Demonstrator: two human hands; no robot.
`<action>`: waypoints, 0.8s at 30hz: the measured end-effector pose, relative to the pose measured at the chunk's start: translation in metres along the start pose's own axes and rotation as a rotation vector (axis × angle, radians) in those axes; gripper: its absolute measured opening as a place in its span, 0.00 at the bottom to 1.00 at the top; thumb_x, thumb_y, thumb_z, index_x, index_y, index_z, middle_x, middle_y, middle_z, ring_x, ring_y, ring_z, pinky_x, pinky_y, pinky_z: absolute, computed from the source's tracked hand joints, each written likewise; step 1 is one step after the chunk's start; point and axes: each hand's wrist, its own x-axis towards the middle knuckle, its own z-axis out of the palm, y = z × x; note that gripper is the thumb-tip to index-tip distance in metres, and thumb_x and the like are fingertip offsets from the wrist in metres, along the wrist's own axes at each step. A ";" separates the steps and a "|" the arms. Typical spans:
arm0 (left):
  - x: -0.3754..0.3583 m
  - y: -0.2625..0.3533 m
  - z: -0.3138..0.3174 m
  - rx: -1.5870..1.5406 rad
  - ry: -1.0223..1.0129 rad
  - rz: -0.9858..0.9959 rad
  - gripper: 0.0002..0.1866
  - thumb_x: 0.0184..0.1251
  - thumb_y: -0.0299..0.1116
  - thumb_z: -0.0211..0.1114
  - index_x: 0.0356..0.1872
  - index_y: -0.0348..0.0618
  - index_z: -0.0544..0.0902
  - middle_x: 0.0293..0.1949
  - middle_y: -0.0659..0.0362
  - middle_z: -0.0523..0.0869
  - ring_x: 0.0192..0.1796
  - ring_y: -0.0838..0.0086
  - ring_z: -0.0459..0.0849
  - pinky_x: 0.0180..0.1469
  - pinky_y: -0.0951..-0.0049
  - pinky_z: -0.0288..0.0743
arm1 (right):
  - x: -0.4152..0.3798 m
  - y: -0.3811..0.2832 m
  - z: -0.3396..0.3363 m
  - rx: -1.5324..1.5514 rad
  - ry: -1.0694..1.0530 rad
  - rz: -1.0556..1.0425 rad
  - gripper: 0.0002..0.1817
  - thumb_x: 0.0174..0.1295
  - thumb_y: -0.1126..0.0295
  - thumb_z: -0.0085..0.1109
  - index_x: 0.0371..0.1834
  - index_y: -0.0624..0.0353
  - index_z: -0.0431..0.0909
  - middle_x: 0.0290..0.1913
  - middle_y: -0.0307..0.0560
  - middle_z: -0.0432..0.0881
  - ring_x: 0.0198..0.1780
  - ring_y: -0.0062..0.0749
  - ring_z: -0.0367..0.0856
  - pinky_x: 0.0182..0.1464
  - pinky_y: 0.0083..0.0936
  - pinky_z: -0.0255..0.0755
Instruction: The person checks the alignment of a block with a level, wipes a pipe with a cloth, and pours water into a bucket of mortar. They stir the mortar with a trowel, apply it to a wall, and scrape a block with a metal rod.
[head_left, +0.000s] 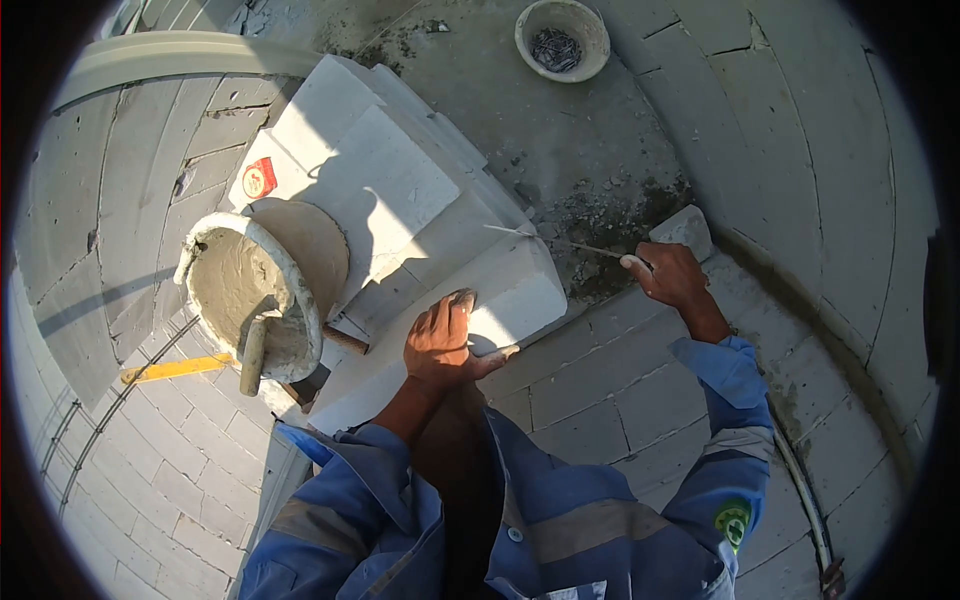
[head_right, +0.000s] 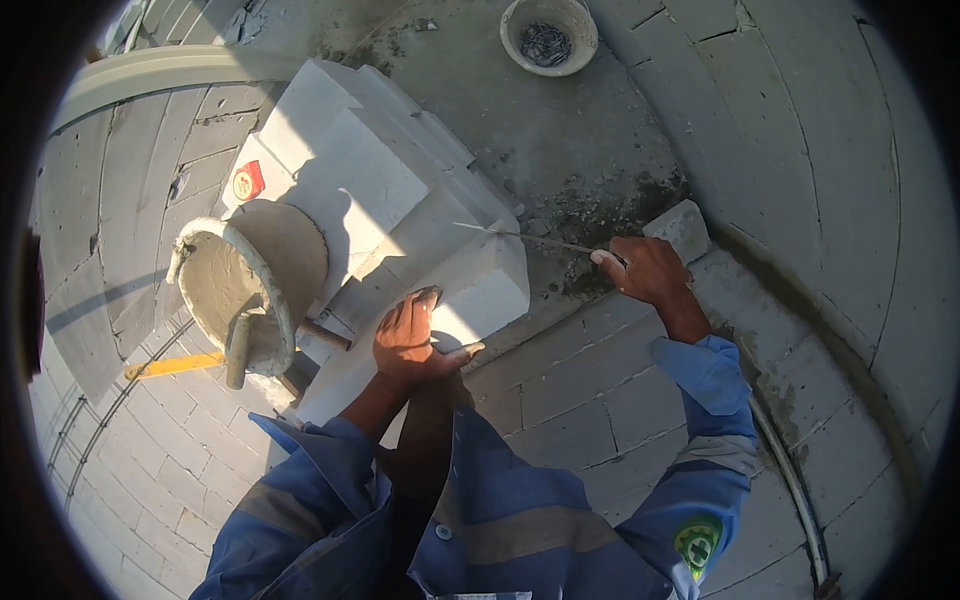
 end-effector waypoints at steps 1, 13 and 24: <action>0.000 0.000 0.000 0.013 0.018 0.019 0.47 0.33 0.62 0.80 0.53 0.37 0.78 0.48 0.51 0.84 0.46 0.57 0.86 0.50 0.61 0.80 | -0.004 0.003 0.000 -0.006 0.008 0.001 0.26 0.67 0.47 0.56 0.23 0.59 0.75 0.22 0.56 0.78 0.28 0.59 0.78 0.30 0.48 0.69; -0.001 -0.003 0.001 0.032 -0.003 0.008 0.48 0.35 0.65 0.78 0.53 0.37 0.78 0.48 0.49 0.84 0.47 0.56 0.85 0.50 0.61 0.80 | -0.006 -0.013 -0.004 -0.021 0.023 -0.028 0.26 0.68 0.46 0.55 0.23 0.59 0.76 0.22 0.55 0.79 0.26 0.57 0.79 0.29 0.48 0.70; 0.001 -0.004 0.003 0.034 -0.032 0.013 0.51 0.41 0.74 0.70 0.56 0.36 0.77 0.49 0.48 0.82 0.49 0.56 0.84 0.52 0.61 0.78 | -0.045 -0.015 0.008 -0.079 0.124 0.028 0.24 0.68 0.50 0.57 0.22 0.59 0.75 0.21 0.55 0.78 0.25 0.55 0.79 0.27 0.45 0.70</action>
